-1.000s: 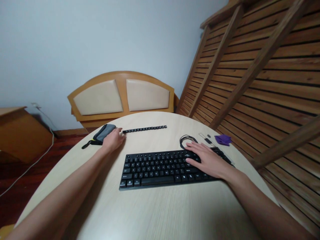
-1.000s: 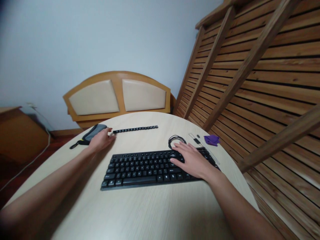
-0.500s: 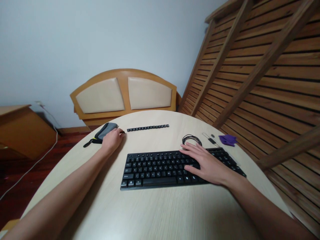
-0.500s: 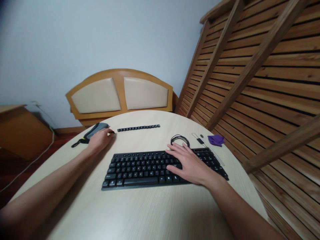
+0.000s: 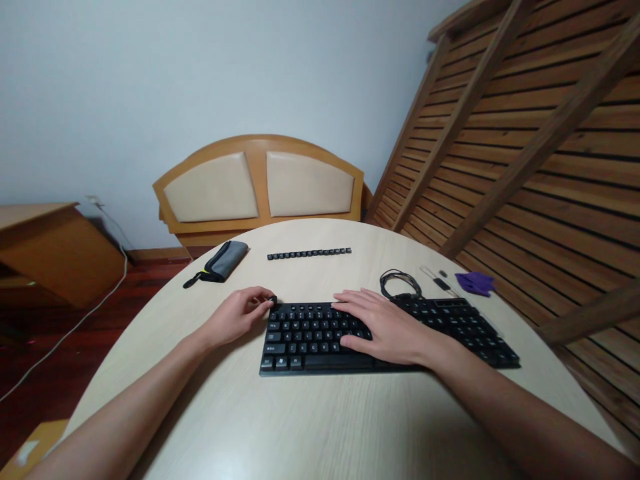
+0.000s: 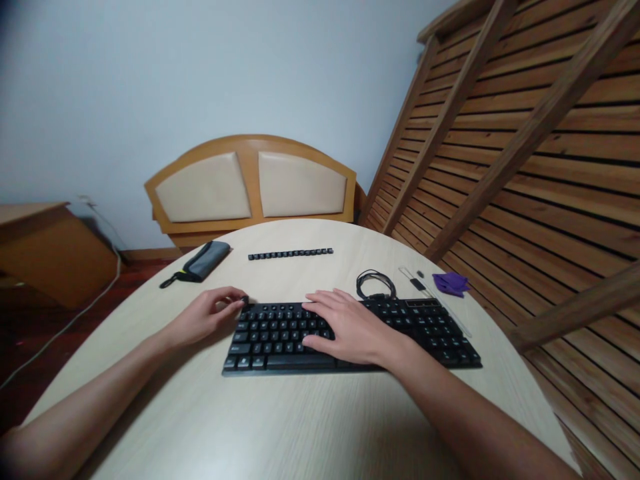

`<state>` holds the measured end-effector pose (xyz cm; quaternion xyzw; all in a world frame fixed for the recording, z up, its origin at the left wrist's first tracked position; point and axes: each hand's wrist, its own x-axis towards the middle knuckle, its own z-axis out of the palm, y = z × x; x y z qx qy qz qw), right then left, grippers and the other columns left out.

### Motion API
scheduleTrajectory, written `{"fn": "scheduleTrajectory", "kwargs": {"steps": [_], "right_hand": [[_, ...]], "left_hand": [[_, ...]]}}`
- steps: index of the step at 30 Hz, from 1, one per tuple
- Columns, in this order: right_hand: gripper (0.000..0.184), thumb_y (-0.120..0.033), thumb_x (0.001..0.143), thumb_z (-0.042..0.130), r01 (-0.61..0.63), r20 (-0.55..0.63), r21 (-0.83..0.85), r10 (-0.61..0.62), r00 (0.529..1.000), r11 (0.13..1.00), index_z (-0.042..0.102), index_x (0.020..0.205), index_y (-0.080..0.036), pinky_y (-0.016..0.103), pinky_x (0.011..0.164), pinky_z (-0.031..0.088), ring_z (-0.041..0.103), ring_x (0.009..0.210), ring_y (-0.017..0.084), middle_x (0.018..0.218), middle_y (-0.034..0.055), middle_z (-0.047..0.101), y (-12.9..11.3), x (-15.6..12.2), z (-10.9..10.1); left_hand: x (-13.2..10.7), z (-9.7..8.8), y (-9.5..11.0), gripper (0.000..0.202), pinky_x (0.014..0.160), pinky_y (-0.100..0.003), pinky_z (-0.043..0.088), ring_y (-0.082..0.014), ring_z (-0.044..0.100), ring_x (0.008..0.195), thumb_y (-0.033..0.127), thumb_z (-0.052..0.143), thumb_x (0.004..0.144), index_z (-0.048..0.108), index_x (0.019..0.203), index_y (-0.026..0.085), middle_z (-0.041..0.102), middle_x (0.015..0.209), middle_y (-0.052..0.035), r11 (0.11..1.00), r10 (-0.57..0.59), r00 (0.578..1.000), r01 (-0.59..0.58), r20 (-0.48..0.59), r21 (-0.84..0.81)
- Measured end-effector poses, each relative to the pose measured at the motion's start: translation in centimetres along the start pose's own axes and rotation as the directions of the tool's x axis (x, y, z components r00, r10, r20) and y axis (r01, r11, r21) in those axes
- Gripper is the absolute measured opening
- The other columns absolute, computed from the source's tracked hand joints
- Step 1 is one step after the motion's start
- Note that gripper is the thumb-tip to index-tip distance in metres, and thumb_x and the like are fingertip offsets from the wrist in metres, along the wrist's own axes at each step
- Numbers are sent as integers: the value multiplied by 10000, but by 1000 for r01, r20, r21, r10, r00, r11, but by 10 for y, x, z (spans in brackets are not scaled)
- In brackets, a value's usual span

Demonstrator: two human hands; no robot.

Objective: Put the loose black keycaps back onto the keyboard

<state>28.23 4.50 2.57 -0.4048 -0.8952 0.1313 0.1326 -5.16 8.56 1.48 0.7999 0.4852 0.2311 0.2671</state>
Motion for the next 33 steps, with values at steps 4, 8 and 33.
{"fn": "scheduleTrajectory", "kwargs": {"steps": [4, 8, 33], "right_hand": [[541, -535, 978, 526, -25, -58, 8, 25, 998, 1000, 578, 1419, -227, 505, 1169, 364, 506, 1363, 287, 1488, 101, 556, -2, 1, 7], [593, -538, 973, 531, -47, -42, -11, 47, 998, 999, 527, 1468, -212, 544, 1187, 327, 457, 1405, 305, 1530, 105, 508, -2, -11, 8], [604, -484, 976, 542, -19, -15, -47, 18, 1000, 999, 486, 1497, -184, 564, 1199, 323, 424, 1433, 306, 1553, 112, 472, 1, -15, 12]], "left_hand": [[-3, -4, -1, 313, 875, -366, 547, -250, 699, 954, 429, 526, 955, 705, 1027, 183, 759, 1025, -84, 989, -31, 999, 37, 41, -142], [-3, -4, -4, 322, 933, -386, 522, -257, 690, 994, 434, 529, 963, 705, 1039, 175, 750, 1068, -94, 982, -28, 996, 44, 88, -186], [-11, -1, 9, 307, 868, -402, 516, -265, 674, 994, 372, 425, 1025, 663, 1140, 215, 728, 1106, -90, 942, 45, 999, -50, 22, 333]]}}
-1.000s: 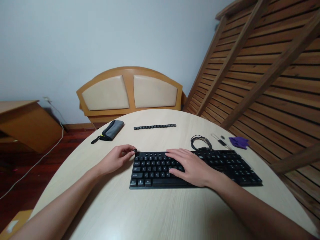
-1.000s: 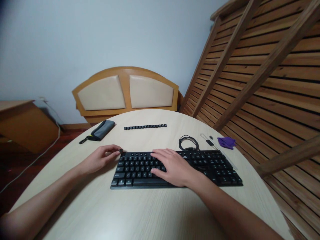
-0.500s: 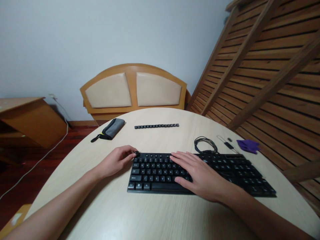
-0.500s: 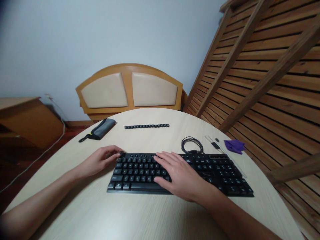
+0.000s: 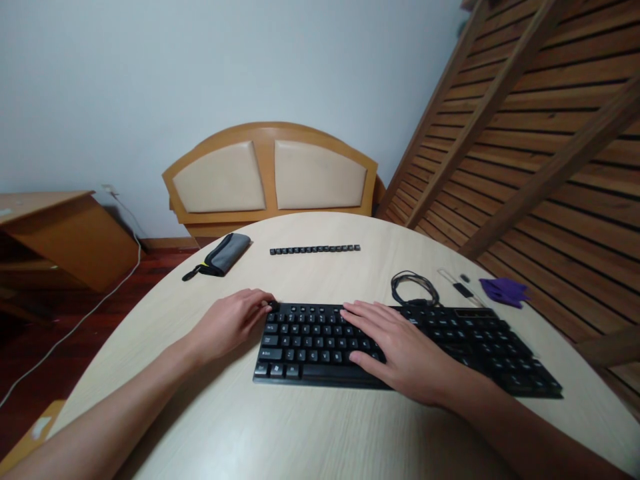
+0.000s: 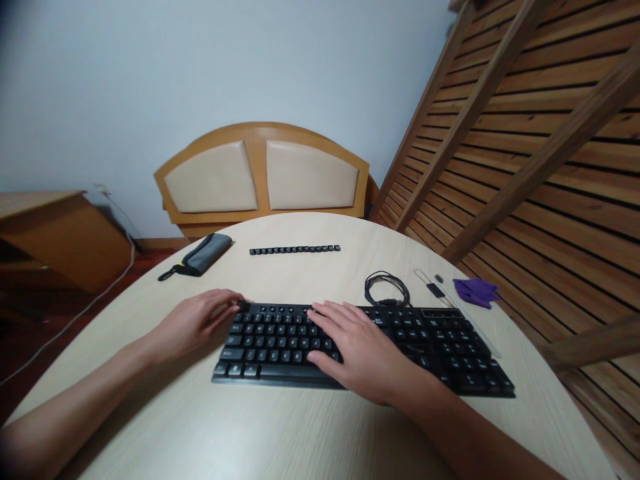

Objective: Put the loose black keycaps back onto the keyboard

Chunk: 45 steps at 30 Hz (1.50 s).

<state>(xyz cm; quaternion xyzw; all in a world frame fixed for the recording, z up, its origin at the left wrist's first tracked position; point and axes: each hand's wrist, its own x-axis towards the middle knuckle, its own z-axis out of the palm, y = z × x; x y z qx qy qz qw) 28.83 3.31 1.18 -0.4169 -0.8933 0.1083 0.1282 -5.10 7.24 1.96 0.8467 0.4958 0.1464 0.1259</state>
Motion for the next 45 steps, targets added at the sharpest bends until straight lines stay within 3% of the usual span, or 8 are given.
{"fn": "scheduleTrajectory", "kwargs": {"steps": [5, 10, 15, 23, 33, 37, 45], "right_hand": [[590, -487, 972, 553, 1, -22, 23, 0, 1000, 1000, 491, 1495, -220, 556, 1195, 331, 438, 1424, 303, 1544, 100, 489, 1, 0, 1], [598, -495, 987, 521, -7, -2, 0, 7, 1000, 1000, 476, 1504, -199, 548, 1204, 316, 421, 1435, 298, 1558, 100, 469, 2, -1, 1], [586, -493, 985, 528, -7, -7, 15, 7, 1000, 1000, 489, 1496, -210, 542, 1200, 323, 435, 1426, 297, 1546, 102, 486, 1, -1, 1], [576, -479, 986, 531, 9, -24, 15, -9, 1000, 1000, 488, 1497, -218, 563, 1193, 330, 438, 1424, 304, 1542, 103, 492, 2, -1, 1], [571, -477, 983, 542, 11, -33, 26, -10, 999, 1000, 492, 1495, -232, 566, 1194, 327, 436, 1426, 307, 1544, 99, 489, 2, 0, 2], [575, -484, 987, 532, 9, -23, 21, -8, 1000, 1000, 487, 1497, -223, 561, 1199, 321, 435, 1427, 301, 1550, 98, 482, 2, 0, 1], [566, -480, 989, 529, 14, -40, 38, -12, 999, 999, 486, 1500, -240, 574, 1192, 330, 442, 1421, 308, 1546, 97, 486, 2, 0, 2]], "left_hand": [[3, 4, -2, 316, 878, -401, 528, -282, 690, 1005, 401, 471, 990, 696, 1114, 218, 750, 1114, -94, 984, -110, 994, 111, 14, -140], [3, 4, -3, 326, 880, -392, 530, -275, 700, 1003, 411, 460, 994, 698, 1103, 217, 755, 1108, -93, 977, -108, 994, 111, 28, -180], [1, 2, -1, 342, 853, -395, 528, -275, 695, 993, 411, 438, 1008, 687, 1142, 218, 746, 1109, -91, 994, -93, 996, 93, 7, -53], [-3, 1, 8, 333, 784, -400, 527, -270, 671, 888, 338, 401, 1034, 691, 1125, 204, 733, 989, -100, 976, 67, 996, -55, -50, 212], [-2, 1, 12, 326, 785, -433, 533, -299, 653, 912, 284, 378, 1026, 664, 1145, 183, 723, 981, -125, 946, 112, 993, -99, -24, 310], [-2, 2, 10, 331, 839, -435, 535, -289, 658, 978, 305, 375, 1039, 671, 1132, 187, 731, 1062, -115, 971, 96, 994, -84, -44, 222], [2, 5, 5, 325, 885, -425, 542, -282, 685, 1025, 395, 481, 989, 723, 1095, 205, 752, 1123, -101, 990, -99, 993, 93, -56, -104]]}}
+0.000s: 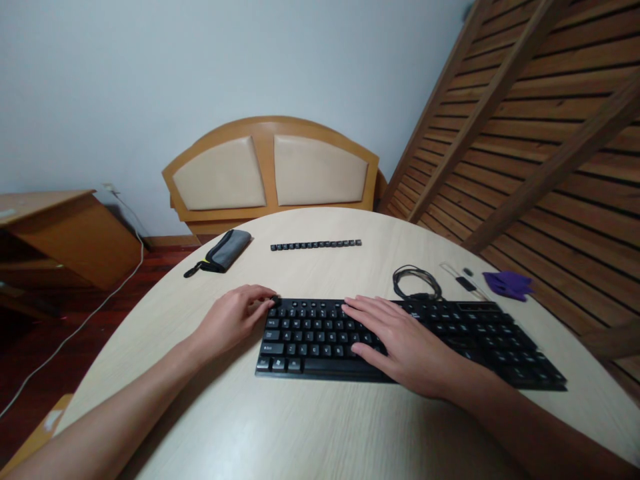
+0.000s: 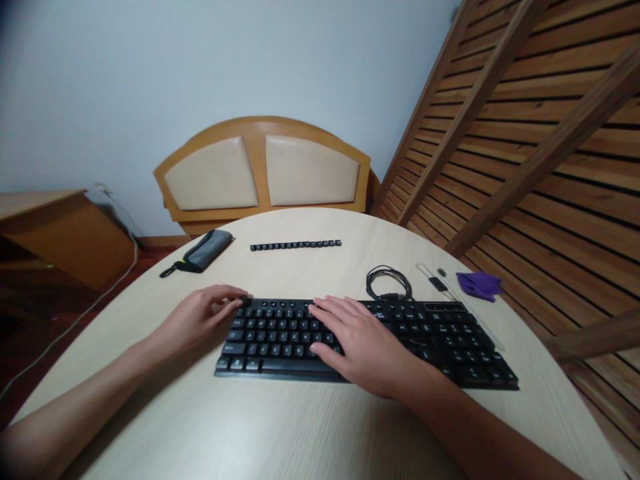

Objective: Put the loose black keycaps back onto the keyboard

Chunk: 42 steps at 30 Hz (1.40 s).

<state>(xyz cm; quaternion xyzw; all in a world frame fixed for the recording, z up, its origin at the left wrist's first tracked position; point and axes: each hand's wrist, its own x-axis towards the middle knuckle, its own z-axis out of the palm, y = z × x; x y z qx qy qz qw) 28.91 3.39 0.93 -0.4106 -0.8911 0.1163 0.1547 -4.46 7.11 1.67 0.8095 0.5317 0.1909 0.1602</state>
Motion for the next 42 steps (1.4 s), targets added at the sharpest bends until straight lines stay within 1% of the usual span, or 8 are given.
{"fn": "scheduleTrajectory", "kwargs": {"steps": [5, 8, 12, 17, 22, 28, 36, 42], "right_hand": [[568, -490, 988, 527, -13, 13, -10, 13, 1000, 1000, 485, 1500, -250, 576, 1192, 329, 433, 1427, 310, 1554, 87, 478, 1, -1, 0], [571, -494, 988, 527, -9, 5, -12, 9, 1000, 1000, 474, 1507, -261, 573, 1190, 331, 433, 1427, 308, 1555, 82, 477, 3, -2, 2], [571, -495, 993, 514, -10, 15, -30, 11, 1000, 999, 479, 1503, -239, 561, 1193, 333, 432, 1429, 303, 1554, 87, 478, 2, -2, 2], [560, -479, 990, 529, -3, -3, -10, 3, 1000, 1000, 483, 1501, -255, 566, 1190, 336, 444, 1421, 305, 1545, 87, 490, 1, -1, 2], [560, -487, 986, 534, 3, -12, -3, -4, 1000, 1000, 487, 1499, -268, 570, 1185, 343, 451, 1415, 309, 1533, 88, 505, 3, -1, 2], [562, -483, 990, 528, 15, -23, -6, -15, 1000, 1000, 469, 1511, -280, 572, 1186, 341, 446, 1419, 308, 1543, 77, 494, 4, -1, 3], [557, -480, 993, 519, -2, 7, -33, 2, 1000, 999, 487, 1498, -247, 562, 1181, 349, 450, 1415, 307, 1535, 91, 502, 1, 0, 0], [560, -478, 994, 517, 5, 2, -27, -5, 1000, 1000, 493, 1492, -223, 559, 1187, 343, 442, 1421, 304, 1543, 97, 491, 2, 0, 1]], "left_hand": [[3, 4, 0, 378, 748, -387, 583, -255, 718, 843, 426, 544, 931, 739, 1128, 169, 772, 1086, -118, 959, -107, 994, 107, 13, -264], [3, 8, -2, 408, 700, -369, 583, -238, 714, 769, 455, 564, 914, 741, 1130, 157, 778, 1065, -120, 923, -151, 988, 151, 29, -354], [4, 9, -8, 436, 714, -366, 571, -241, 709, 786, 481, 586, 897, 745, 1122, 144, 779, 1042, -121, 904, -182, 983, 182, 36, -386], [5, 6, -11, 435, 760, -375, 563, -275, 718, 903, 489, 609, 880, 753, 1112, 151, 776, 1070, -119, 881, -200, 979, 193, 29, -432], [4, 4, -7, 413, 730, -364, 567, -273, 723, 886, 460, 588, 891, 754, 1116, 157, 779, 1047, -122, 906, -166, 985, 169, 42, -389], [3, 0, -2, 336, 813, -393, 566, -259, 716, 922, 380, 535, 932, 753, 1085, 175, 771, 1068, -118, 953, -29, 1000, 27, -2, -301], [-2, 3, -7, 316, 816, -371, 558, -240, 698, 964, 330, 478, 1006, 722, 1152, 193, 739, 1115, -113, 980, 92, 995, -95, -24, -177], [-4, 3, -6, 310, 855, -386, 560, -234, 696, 953, 315, 481, 1014, 734, 1155, 204, 727, 1137, -112, 982, 115, 993, -119, -35, -148]]}}
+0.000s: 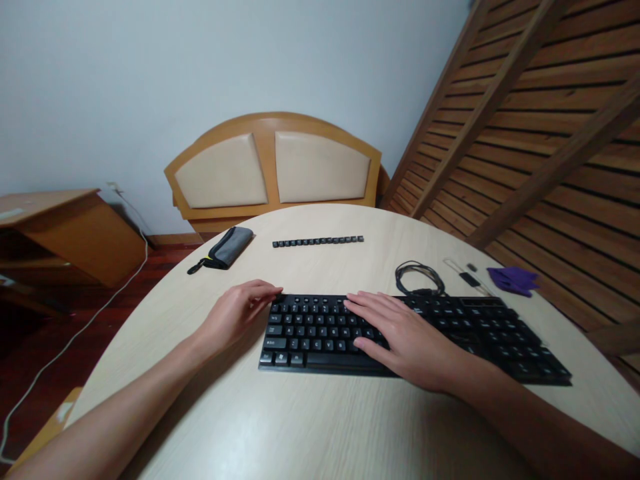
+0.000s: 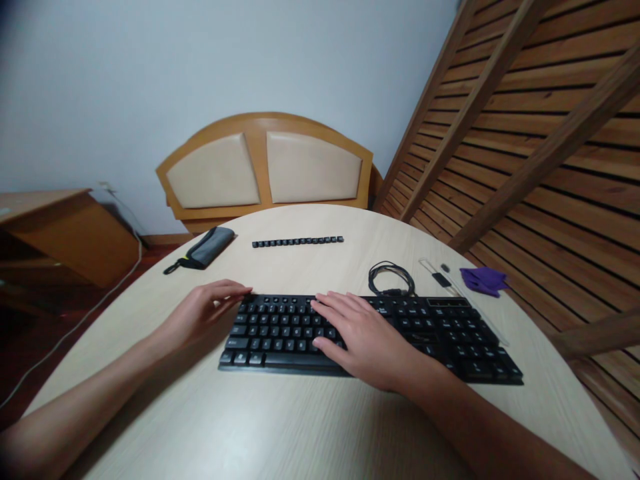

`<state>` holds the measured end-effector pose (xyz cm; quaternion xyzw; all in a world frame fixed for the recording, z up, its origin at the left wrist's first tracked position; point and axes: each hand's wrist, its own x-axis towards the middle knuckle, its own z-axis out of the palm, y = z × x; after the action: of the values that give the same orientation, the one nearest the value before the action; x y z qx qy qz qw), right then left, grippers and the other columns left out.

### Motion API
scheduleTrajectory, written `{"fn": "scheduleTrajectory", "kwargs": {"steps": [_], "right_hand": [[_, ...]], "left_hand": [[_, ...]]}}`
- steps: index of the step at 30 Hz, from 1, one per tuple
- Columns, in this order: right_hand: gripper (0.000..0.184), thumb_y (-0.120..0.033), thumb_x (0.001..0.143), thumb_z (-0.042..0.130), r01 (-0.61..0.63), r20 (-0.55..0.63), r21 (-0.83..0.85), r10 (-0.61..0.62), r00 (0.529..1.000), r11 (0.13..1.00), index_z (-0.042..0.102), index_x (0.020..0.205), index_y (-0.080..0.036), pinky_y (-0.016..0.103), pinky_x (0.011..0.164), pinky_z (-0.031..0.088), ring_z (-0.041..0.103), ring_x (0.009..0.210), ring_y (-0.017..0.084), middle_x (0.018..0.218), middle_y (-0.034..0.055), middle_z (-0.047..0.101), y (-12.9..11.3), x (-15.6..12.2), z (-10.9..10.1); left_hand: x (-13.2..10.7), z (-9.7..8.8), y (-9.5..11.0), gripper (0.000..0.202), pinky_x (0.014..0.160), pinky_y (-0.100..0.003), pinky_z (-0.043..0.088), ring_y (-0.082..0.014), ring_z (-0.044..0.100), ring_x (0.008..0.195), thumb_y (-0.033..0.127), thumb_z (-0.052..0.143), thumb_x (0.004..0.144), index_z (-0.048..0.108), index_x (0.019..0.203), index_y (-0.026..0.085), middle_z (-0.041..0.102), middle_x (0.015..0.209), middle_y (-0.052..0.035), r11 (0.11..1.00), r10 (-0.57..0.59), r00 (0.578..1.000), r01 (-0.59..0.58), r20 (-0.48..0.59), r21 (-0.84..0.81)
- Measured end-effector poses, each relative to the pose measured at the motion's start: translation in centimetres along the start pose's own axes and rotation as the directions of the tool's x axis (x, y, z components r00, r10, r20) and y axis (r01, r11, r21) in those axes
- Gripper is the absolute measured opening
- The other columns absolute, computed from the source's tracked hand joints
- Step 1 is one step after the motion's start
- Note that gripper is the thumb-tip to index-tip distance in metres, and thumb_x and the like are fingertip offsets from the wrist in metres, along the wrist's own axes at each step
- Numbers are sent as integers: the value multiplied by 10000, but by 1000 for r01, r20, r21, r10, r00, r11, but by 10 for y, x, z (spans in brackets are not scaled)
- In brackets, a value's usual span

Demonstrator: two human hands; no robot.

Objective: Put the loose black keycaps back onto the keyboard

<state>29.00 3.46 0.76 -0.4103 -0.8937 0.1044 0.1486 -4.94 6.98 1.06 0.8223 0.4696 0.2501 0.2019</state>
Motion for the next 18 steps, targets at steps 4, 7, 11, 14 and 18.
{"fn": "scheduleTrajectory", "kwargs": {"steps": [4, 7, 11, 14, 18], "right_hand": [[554, -468, 990, 530, -2, -4, 0, 2, 1000, 1000, 501, 1486, -224, 560, 1185, 345, 453, 1414, 303, 1533, 101, 504, -1, 1, -1], [555, -464, 990, 531, 2, -4, -2, -2, 1000, 1000, 500, 1487, -217, 562, 1183, 348, 452, 1414, 304, 1532, 105, 505, -1, 1, -1], [563, -467, 996, 517, 6, 2, -18, -6, 1000, 1000, 491, 1491, -201, 559, 1181, 354, 447, 1418, 303, 1537, 109, 496, -1, 1, -1], [561, -467, 999, 509, 7, 6, -25, -7, 1000, 1000, 493, 1490, -196, 558, 1178, 360, 447, 1417, 303, 1538, 110, 494, -1, 2, -1], [564, -469, 1004, 498, 7, 20, -35, -6, 1000, 999, 487, 1493, -187, 555, 1184, 350, 442, 1421, 301, 1542, 110, 490, -1, 2, -1]], "left_hand": [[-1, 1, 2, 313, 858, -383, 563, -237, 697, 961, 311, 490, 1002, 739, 1168, 221, 725, 1142, -102, 999, 5, 1000, -6, 8, 33], [-1, 2, 1, 319, 853, -371, 561, -228, 696, 958, 301, 471, 1008, 735, 1170, 224, 725, 1133, -92, 999, 12, 1000, -12, 6, 50], [0, 1, 3, 313, 837, -359, 559, -227, 699, 957, 309, 466, 1011, 736, 1144, 222, 732, 1128, -90, 999, 4, 1000, -4, 5, 54], [2, 0, 7, 285, 788, -353, 561, -238, 708, 917, 337, 513, 982, 737, 1104, 211, 755, 1070, -93, 998, -56, 998, 57, -15, 38], [3, -2, 9, 285, 725, -335, 556, -235, 713, 846, 364, 533, 963, 737, 1071, 198, 771, 995, -96, 994, -111, 994, 111, -6, 11]]}}
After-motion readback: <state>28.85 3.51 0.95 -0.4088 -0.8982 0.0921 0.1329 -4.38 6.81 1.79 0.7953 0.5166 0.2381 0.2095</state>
